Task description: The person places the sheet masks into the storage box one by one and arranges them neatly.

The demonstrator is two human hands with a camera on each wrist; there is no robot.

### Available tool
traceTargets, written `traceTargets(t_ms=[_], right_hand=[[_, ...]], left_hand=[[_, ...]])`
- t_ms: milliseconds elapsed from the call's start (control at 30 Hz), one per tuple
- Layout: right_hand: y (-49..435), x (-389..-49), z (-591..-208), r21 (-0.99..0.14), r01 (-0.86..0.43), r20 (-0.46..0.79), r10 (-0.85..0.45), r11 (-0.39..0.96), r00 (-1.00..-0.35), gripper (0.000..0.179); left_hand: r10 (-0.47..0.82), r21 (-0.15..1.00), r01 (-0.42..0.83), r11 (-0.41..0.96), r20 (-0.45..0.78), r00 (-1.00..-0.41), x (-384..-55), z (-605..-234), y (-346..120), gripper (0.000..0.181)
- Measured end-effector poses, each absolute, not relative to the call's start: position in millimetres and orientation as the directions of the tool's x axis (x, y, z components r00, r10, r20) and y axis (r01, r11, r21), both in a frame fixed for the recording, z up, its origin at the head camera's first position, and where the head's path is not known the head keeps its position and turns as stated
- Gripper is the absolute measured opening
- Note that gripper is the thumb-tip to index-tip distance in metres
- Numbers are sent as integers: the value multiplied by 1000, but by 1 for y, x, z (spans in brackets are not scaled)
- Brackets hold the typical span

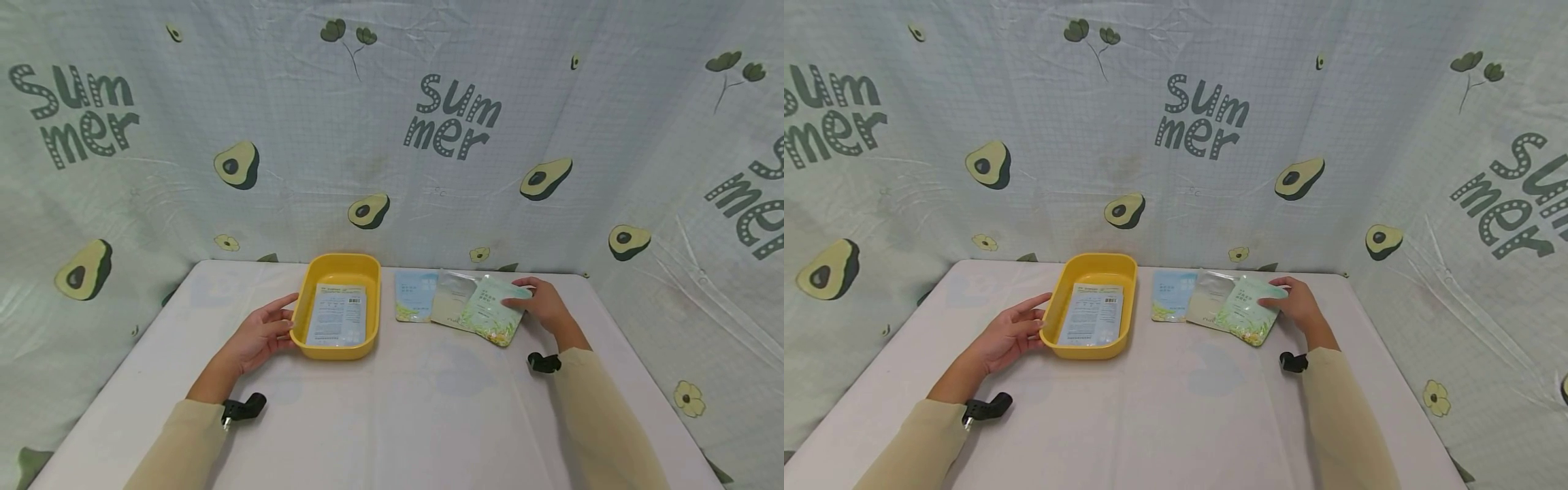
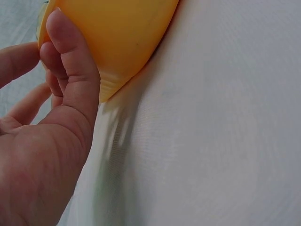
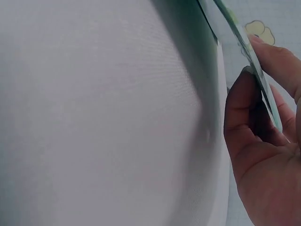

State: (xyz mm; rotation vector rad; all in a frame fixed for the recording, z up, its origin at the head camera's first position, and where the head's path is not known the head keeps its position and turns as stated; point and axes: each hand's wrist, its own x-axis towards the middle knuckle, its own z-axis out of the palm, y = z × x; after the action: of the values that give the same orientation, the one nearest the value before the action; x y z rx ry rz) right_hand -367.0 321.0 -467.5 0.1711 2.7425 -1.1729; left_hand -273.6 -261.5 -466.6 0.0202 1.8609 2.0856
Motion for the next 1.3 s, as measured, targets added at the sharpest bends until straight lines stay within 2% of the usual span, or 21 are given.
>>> traceTargets(t_ms=[267, 667, 867, 1100, 1300], right_hand=[[315, -355, -470, -759, 129, -106, 75, 638, -992, 70], [310, -339, -476, -874, 172, -112, 157, 454, -981, 69], [304, -328, -474, -912, 178, -146, 113, 369, -983, 72], [294, -315, -470, -896, 171, -157, 69, 409, -985, 71], [283, -303, -468, -911, 150, -151, 26, 384, -988, 71]], left_hand=[[263, 967, -244, -79, -216, -940, -273, -467, -262, 73], [259, 966, -246, -74, -220, -941, -273, -466, -261, 72], [260, 965, -253, -74, -226, -939, -274, -466, -261, 72], [261, 966, -248, -67, -223, -939, -274, -467, -262, 72], [262, 967, -246, -60, -223, -939, -274, -468, -263, 72]])
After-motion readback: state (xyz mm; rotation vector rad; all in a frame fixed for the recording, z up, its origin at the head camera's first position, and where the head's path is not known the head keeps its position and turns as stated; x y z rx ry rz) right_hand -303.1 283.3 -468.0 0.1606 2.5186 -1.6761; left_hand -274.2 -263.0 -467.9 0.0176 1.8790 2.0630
